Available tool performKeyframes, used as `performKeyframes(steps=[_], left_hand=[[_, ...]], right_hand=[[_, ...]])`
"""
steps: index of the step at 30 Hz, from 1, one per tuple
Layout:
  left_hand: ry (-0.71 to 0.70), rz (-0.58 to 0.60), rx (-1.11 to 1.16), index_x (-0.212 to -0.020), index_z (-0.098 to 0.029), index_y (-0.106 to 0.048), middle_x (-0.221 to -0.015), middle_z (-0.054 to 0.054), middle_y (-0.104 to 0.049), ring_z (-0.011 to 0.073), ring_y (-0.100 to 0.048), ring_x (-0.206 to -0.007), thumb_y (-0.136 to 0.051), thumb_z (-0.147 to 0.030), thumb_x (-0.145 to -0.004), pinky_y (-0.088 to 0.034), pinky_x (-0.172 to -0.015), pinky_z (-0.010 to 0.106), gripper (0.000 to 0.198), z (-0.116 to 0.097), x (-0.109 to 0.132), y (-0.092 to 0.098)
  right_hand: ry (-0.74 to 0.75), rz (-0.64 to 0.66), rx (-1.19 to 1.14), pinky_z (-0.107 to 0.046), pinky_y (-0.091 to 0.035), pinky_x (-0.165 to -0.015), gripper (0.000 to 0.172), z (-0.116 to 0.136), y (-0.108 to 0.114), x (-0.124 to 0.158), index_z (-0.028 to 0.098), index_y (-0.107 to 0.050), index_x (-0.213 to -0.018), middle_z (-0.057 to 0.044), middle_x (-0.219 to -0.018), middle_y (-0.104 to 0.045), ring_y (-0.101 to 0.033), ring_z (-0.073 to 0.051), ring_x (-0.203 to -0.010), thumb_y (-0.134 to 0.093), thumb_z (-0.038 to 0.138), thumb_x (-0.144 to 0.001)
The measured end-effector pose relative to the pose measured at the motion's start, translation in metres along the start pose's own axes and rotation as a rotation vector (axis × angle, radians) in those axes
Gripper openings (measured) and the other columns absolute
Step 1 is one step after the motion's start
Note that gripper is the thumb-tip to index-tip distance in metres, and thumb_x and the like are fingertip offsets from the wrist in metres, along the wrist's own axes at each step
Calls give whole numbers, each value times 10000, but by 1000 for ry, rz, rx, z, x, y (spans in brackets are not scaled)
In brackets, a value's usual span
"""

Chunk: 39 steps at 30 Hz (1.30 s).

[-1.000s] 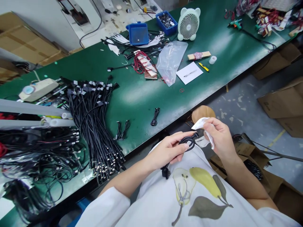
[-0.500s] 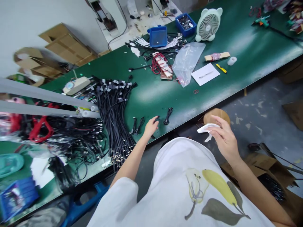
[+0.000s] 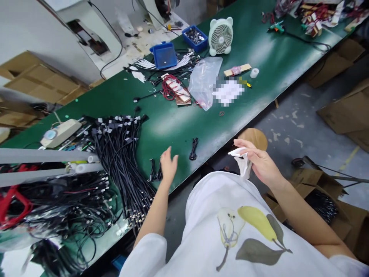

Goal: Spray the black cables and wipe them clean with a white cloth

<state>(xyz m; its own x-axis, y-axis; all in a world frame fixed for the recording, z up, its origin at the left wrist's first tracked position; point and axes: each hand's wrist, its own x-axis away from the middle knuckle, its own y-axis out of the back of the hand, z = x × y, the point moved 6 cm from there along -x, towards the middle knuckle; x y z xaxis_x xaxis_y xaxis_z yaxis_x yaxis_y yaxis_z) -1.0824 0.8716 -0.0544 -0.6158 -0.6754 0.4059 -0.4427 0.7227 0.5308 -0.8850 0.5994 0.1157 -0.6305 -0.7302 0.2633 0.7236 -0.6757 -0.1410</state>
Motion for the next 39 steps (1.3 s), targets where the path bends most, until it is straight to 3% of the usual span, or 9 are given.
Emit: performKeyframes(steps=[6, 10, 15, 18, 22, 25, 28, 34, 39], left_hand=[[-427, 630, 557, -1522, -294, -273, -1471, 92, -433, 239, -485, -1292, -668, -414, -855, -445, -1033, 353, 785, -168, 78, -93], [-419, 798, 695, -1332, -216, -511, -1075, 67, -617, 171, -588, -982, -665, -353, -879, -464, -914, 313, 498, -210, 95, -110], [-508, 720, 543, -899, -147, -601, -1069, 66, -575, 163, -560, -964, -674, -352, -859, -452, -851, 277, 221, -221, 92, -111], [-533, 617, 582, -845, -157, -518, -1256, 87, -567, 193, -535, -1162, -590, -323, -920, -406, -1000, 323, 195, -228, 93, -106], [-481, 399, 529, -835, -172, -476, -1065, 74, -632, 170, -579, -1040, -533, -333, -954, -425, -952, 312, 209, -226, 87, -100], [-522, 310, 478, -840, -164, -521, -970, 51, -599, 138, -551, -891, -551, -338, -945, -432, -829, 262, 206, -227, 81, -94], [-500, 249, 499, -849, -160, -534, -908, 33, -565, 124, -519, -831, -610, -332, -911, -412, -772, 238, 198, -224, 74, -86], [-387, 275, 544, -1000, -176, -531, -903, 10, -525, 94, -472, -761, -646, -317, -886, -395, -709, 206, 215, -210, 71, -90], [-433, 192, 394, -1022, -185, -576, -925, 28, -565, 123, -508, -793, -544, -314, -944, -417, -723, 238, 154, -201, 71, -80]], right_hand=[[-24, 109, -80, -422, -325, -1159, 279, -13, -18, 4, 310, -760, -1041, 27, -1582, -279, -304, -271, -1441, -546, 463, -948], [9, 37, -35, -399, -325, -1164, 250, -14, -1, 7, 318, -759, -1034, 35, -1557, -326, -302, -246, -1442, -543, 417, -958], [-2, 150, -178, -415, -349, -1145, 314, -13, 7, 13, 310, -727, -1122, -2, -1548, -344, -323, -260, -1431, -497, 463, -974], [92, -9, -216, -425, -284, -1184, 520, -16, 18, 19, 351, -557, -1353, -9, -1568, -303, -294, -248, -1445, -531, 614, -905], [86, -147, 37, -427, -232, -1201, 917, -40, 18, 28, 276, -389, -1461, -82, -1548, -320, -314, -261, -1427, -783, 588, -694], [-175, -159, -84, -441, -425, -1047, 665, -71, 16, 24, 191, -522, -1269, -102, -1219, -612, -594, -239, -1101, -816, 380, -704], [-257, -157, -230, -393, -492, -926, 416, -77, 22, 14, 160, -603, -1072, -73, -993, -665, -628, -204, -911, -761, 359, -743], [-215, 91, -562, -397, -493, -958, 703, -71, 9, 14, 232, -560, -1302, -99, -1297, -596, -588, -257, -1145, -608, 702, -781], [-319, 93, -196, -449, -505, -937, 556, -89, 2, 26, 163, -665, -1200, -131, -1120, -685, -660, -282, -1013, -658, 575, -827]])
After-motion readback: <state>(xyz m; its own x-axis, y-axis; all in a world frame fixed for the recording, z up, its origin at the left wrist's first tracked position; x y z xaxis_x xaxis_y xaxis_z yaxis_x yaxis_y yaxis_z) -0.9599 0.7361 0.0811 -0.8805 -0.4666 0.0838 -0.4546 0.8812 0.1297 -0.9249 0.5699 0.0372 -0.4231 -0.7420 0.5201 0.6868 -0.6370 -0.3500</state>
